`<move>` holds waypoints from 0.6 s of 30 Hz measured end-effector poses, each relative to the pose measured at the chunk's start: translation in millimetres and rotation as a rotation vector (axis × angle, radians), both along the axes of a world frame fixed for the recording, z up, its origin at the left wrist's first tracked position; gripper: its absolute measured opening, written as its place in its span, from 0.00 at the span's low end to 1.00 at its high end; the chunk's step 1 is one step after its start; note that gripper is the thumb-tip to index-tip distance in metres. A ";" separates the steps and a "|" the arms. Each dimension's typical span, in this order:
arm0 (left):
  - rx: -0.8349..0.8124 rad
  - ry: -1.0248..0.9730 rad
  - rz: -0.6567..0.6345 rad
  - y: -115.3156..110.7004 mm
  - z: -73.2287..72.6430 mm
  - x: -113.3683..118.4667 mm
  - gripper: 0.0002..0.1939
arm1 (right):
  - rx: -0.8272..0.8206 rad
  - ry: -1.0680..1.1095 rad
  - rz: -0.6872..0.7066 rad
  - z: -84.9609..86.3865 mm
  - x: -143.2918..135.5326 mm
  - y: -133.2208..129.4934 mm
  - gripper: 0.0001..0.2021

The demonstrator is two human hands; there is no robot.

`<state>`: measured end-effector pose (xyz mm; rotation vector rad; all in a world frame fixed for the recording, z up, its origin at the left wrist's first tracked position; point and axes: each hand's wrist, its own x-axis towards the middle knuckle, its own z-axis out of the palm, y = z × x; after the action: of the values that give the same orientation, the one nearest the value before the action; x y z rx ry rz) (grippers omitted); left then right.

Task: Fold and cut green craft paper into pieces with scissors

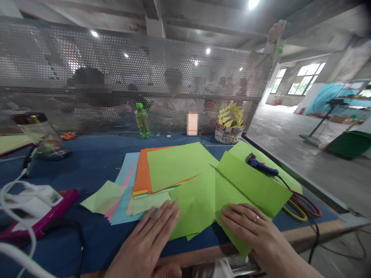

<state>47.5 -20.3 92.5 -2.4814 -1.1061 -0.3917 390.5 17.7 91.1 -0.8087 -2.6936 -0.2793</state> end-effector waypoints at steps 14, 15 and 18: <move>0.054 -0.246 0.308 0.0 -19.3 -24.5 0.35 | 0.028 0.048 -0.076 -12.5 8.7 -3.2 0.38; 0.016 -0.354 0.335 -3.3 -19.2 -22.8 0.34 | 0.027 0.065 -0.072 -12.0 6.9 -3.7 0.38; -0.380 -0.802 0.402 -11.7 -12.6 -9.1 0.23 | 0.048 0.170 -0.094 -7.8 4.2 -6.7 0.39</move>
<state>38.5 -31.9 79.9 -2.3347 -2.1076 -1.2030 394.7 11.0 83.3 -0.9032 -2.4867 -0.2822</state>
